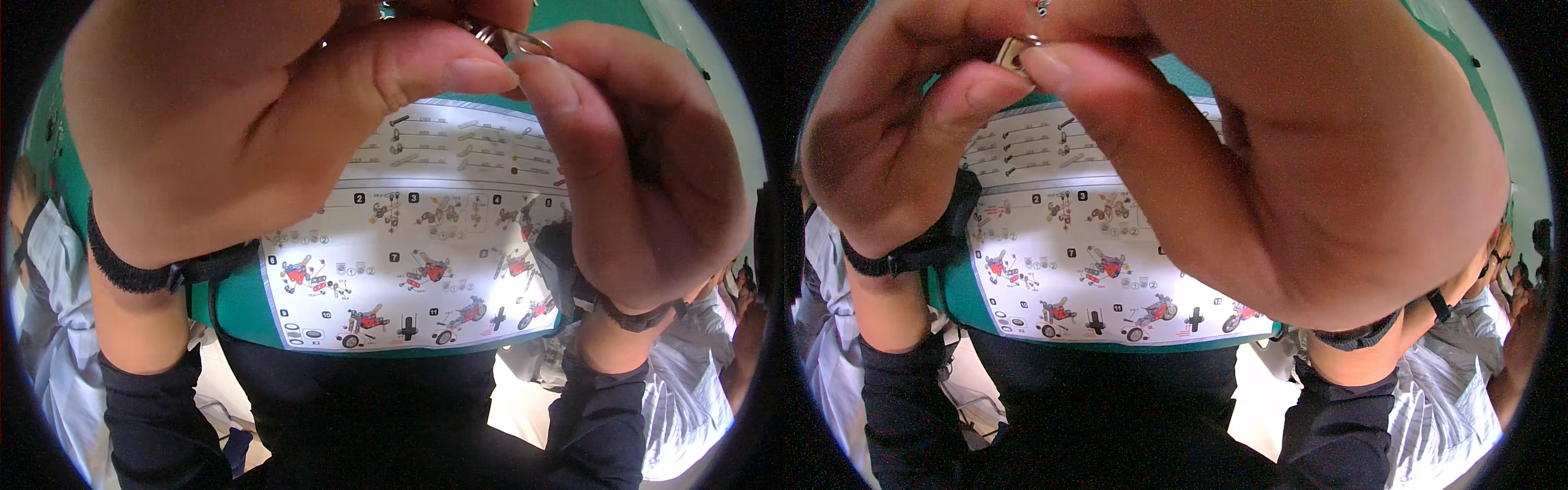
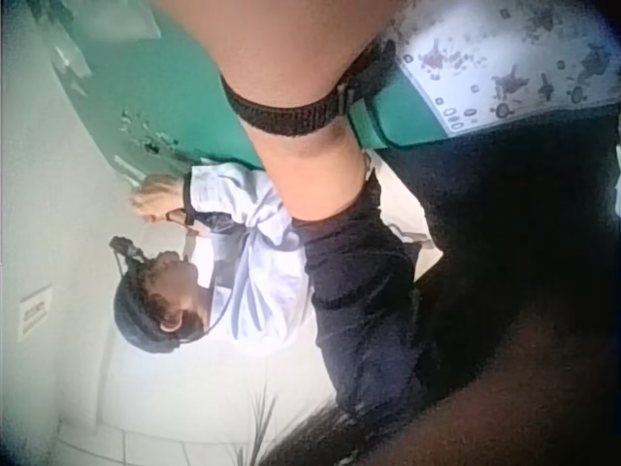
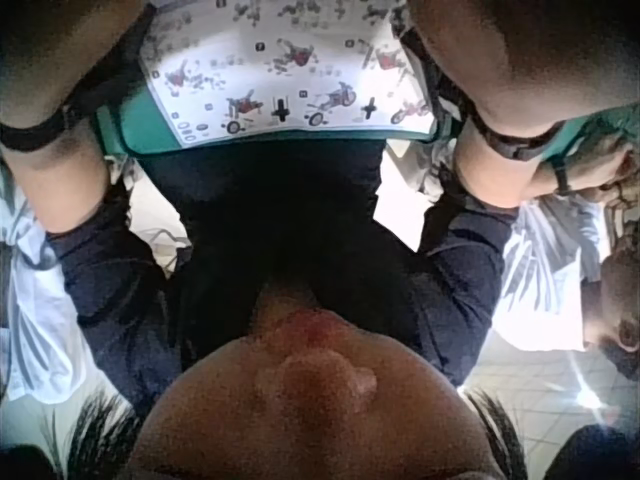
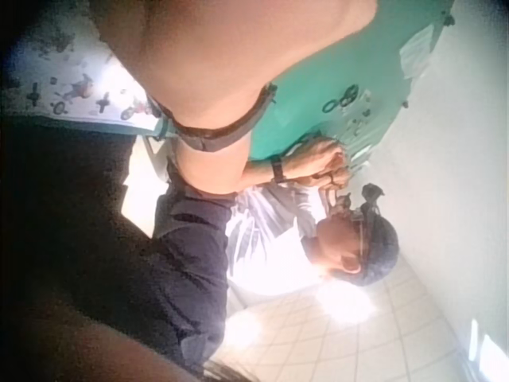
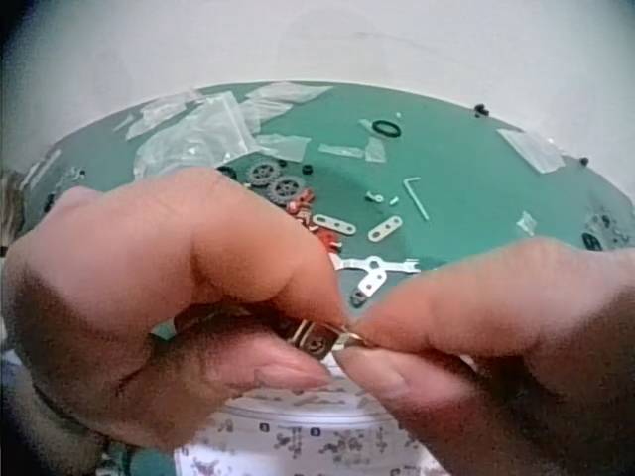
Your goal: Assembling a small metal toy motorcycle using a manual and small parts like screws and nuts.
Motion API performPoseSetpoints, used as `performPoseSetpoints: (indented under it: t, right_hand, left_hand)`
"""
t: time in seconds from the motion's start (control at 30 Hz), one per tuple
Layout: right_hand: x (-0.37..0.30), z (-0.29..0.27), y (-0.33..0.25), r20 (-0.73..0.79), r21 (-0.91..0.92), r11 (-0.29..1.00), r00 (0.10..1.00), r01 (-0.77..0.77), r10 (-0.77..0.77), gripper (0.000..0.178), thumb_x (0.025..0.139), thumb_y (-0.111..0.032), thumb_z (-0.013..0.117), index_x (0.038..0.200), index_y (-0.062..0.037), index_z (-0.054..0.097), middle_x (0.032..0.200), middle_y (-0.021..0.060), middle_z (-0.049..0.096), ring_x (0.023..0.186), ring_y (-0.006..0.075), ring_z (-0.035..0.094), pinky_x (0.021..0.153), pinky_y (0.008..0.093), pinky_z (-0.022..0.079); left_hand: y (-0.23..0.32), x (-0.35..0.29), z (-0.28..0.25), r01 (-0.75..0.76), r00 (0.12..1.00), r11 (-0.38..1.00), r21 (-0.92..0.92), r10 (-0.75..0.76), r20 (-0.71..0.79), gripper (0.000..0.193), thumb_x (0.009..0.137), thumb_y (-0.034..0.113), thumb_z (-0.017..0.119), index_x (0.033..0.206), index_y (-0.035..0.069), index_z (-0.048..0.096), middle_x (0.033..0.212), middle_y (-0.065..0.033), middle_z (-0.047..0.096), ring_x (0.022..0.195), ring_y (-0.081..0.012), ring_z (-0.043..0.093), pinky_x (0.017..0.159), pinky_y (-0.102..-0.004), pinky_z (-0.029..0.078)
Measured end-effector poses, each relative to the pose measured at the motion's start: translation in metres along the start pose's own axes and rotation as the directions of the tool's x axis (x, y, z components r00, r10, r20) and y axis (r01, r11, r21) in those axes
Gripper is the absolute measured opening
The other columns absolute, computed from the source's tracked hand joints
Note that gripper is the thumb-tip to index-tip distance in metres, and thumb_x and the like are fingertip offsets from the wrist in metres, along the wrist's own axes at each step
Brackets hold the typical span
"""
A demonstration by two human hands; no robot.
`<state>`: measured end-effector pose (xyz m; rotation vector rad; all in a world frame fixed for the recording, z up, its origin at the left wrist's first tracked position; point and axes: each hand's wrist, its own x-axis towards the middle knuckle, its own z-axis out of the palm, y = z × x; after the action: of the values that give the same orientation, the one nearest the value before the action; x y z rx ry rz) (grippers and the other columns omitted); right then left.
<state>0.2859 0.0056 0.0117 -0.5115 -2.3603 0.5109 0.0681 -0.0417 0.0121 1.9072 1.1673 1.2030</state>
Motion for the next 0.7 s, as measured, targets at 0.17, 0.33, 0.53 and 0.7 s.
performPoseSetpoints:
  t: [0.17,0.33,0.53,0.7]
  right_hand:
    - [-0.004,0.001,-0.006,-0.040,-0.033,0.999,0.999,-0.005,0.003,0.019,0.093,0.005,0.062,0.112,0.0066,0.066,0.097,0.0135,0.073,0.086,0.0160,0.070,0.077,0.0224,0.054]
    - [-0.007,-0.001,-0.003,-0.045,0.011,0.998,0.997,-0.065,0.065,0.018,0.095,0.003,0.061,0.112,0.0064,0.066,0.096,0.0133,0.073,0.085,0.0159,0.070,0.076,0.0220,0.054]
    - [-0.007,0.008,-0.001,-0.051,0.071,0.987,0.988,-0.145,0.149,0.018,0.096,0.001,0.059,0.112,0.0061,0.066,0.096,0.0130,0.073,0.085,0.0157,0.070,0.076,0.0215,0.053]
    - [-0.004,0.009,-0.007,-0.045,0.106,0.974,0.978,-0.199,0.204,0.019,0.097,-0.001,0.058,0.112,0.0059,0.066,0.095,0.0129,0.073,0.085,0.0156,0.070,0.075,0.0210,0.053]
  left_hand:
    - [0.002,0.001,0.002,0.012,1.000,1.000,-0.006,-0.012,-0.009,0.021,0.091,0.011,0.070,0.104,-0.003,0.060,0.082,-0.0103,0.065,0.065,-0.0183,0.065,0.059,-0.0280,0.051]
    - [0.002,0.001,0.000,0.027,0.999,1.000,-0.009,-0.027,-0.023,0.021,0.091,0.011,0.070,0.104,-0.003,0.060,0.082,-0.0102,0.065,0.065,-0.0177,0.065,0.058,-0.0277,0.051]
    - [0.003,-0.001,-0.004,0.053,0.998,0.998,-0.013,-0.054,-0.030,0.021,0.091,0.010,0.070,0.104,-0.003,0.060,0.082,-0.0101,0.065,0.065,-0.0169,0.065,0.058,-0.0272,0.050]
    - [0.006,-0.001,-0.005,0.063,0.997,0.998,-0.022,-0.064,-0.053,0.021,0.091,0.010,0.070,0.103,-0.003,0.060,0.082,-0.0099,0.065,0.065,-0.0163,0.065,0.058,-0.0269,0.050]
